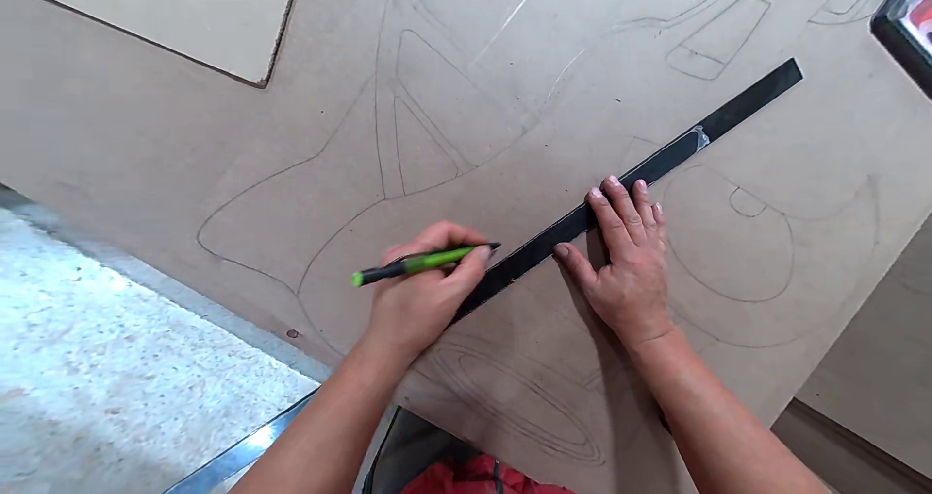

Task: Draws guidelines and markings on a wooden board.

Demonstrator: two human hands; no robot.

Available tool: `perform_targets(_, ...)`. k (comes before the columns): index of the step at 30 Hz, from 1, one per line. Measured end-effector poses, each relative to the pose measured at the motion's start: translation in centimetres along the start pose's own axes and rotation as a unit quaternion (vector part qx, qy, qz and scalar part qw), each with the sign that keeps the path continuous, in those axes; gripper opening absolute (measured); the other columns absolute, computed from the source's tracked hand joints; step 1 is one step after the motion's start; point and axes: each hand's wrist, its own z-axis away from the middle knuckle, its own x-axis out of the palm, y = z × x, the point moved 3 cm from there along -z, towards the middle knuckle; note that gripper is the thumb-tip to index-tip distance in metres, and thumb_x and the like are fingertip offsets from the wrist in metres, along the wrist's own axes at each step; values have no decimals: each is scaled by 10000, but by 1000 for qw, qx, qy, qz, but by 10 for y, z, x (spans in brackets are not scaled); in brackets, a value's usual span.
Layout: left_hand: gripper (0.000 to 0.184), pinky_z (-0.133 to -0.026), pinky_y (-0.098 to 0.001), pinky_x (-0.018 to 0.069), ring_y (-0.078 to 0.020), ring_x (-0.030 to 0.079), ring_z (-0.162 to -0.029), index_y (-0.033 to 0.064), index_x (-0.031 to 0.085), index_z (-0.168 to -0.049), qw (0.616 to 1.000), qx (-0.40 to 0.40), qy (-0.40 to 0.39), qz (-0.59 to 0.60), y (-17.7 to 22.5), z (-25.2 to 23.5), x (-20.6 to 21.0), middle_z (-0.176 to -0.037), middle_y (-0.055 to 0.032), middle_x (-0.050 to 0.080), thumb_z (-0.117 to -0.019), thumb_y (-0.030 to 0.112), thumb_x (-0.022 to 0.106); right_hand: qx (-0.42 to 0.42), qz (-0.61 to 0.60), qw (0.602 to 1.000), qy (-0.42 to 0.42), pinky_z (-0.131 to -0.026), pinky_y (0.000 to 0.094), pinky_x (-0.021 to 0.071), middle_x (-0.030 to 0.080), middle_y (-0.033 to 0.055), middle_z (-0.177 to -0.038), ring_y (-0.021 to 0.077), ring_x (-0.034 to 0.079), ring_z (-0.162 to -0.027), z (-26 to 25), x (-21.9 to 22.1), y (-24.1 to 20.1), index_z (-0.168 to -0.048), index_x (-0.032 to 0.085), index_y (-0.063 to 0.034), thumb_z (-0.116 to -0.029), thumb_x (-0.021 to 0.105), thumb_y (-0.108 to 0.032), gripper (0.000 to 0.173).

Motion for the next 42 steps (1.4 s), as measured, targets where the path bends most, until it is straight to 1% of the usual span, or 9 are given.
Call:
perform_targets(4, 131, -538, -287, 592, -126, 685, -627, 190, 738, -1014, 998, -46, 34, -20, -20, 52, -36, -792, 21, 728, -922, 275, 698, -16, -15, 1000, -2, -1274, 583, 212, 421, 21, -1634, 280, 288, -1558, 10, -8, 6, -1516, 545, -203, -934, 640, -632, 729)
perform_targets(8, 139, -542, -270, 592, -111, 688, -635, 198, 745, -1011, 998, -49, 38, -22, -32, 78, -37, -792, 31, 730, -900, 272, 706, -20, -17, 1000, -2, -1272, 586, 209, 440, 39, -1622, 291, 304, -1550, 17, -10, 13, -1498, 564, -192, -933, 640, -631, 720)
perform_targets(12, 128, -544, -236, 581, -68, 683, -644, 193, 742, -1011, 998, -28, 28, -38, -27, 70, -25, -792, 61, 732, -900, 231, 692, -20, -7, 1000, 10, -1274, 581, 199, 436, 37, -1625, 297, 297, -1553, 18, -7, 14, -1503, 560, -192, -932, 621, -652, 735)
perform_targets(15, 107, -501, -207, 543, -40, 641, -603, 189, 738, -990, 999, -6, 5, -45, -25, 63, -19, -769, 83, 704, -895, 213, 696, -32, -15, 999, 11, -1269, 591, 202, 440, 54, -1620, 309, 298, -1550, 18, -9, 15, -1497, 565, -178, -926, 634, -639, 737)
perform_targets(19, 92, -479, -201, 519, -27, 614, -578, 196, 737, -948, 998, -4, -23, -60, -24, 62, -15, -732, 95, 678, -867, 201, 694, -44, -33, 998, 9, -1265, 610, 198, 462, 67, -1601, 317, 302, -1547, 19, -10, 18, -1469, 580, -153, -902, 675, -617, 738)
perform_targets(25, 90, -487, -197, 525, -24, 621, -589, 187, 738, -949, 998, 8, -12, -61, -24, 61, -10, -750, 93, 687, -867, 193, 704, -46, -33, 998, 14, -1263, 606, 205, 470, 75, -1595, 323, 310, -1543, 19, -11, 18, -1464, 587, -148, -903, 671, -624, 740)
perform_targets(30, 67, -456, -202, 496, -32, 591, -556, 191, 735, -912, 998, 8, -56, -40, -24, 61, -7, -716, 92, 664, -850, 190, 711, -59, -57, 997, 10, -1269, 608, 194, 494, 72, -1576, 312, 312, -1543, 21, -14, 20, -1418, 616, -132, -884, 706, -597, 714)
perform_targets(35, 98, -473, -197, 520, -30, 613, -575, 169, 744, -956, 999, 16, 7, -39, -26, 66, -3, -745, 82, 685, -861, 173, 720, -52, -46, 998, 12, -1268, 609, 201, 495, 70, -1576, 308, 316, -1542, 22, -13, 19, -1425, 612, -135, -882, 714, -603, 724)
perform_targets(42, 89, -490, -177, 510, -10, 600, -599, 158, 741, -946, 998, 37, 0, -57, -25, 64, -2, -769, 89, 675, -863, 170, 713, -52, -39, 998, 19, -1265, 613, 202, 494, 89, -1574, 318, 327, -1536, 22, -11, 17, -1438, 601, -125, -893, 708, -597, 729)
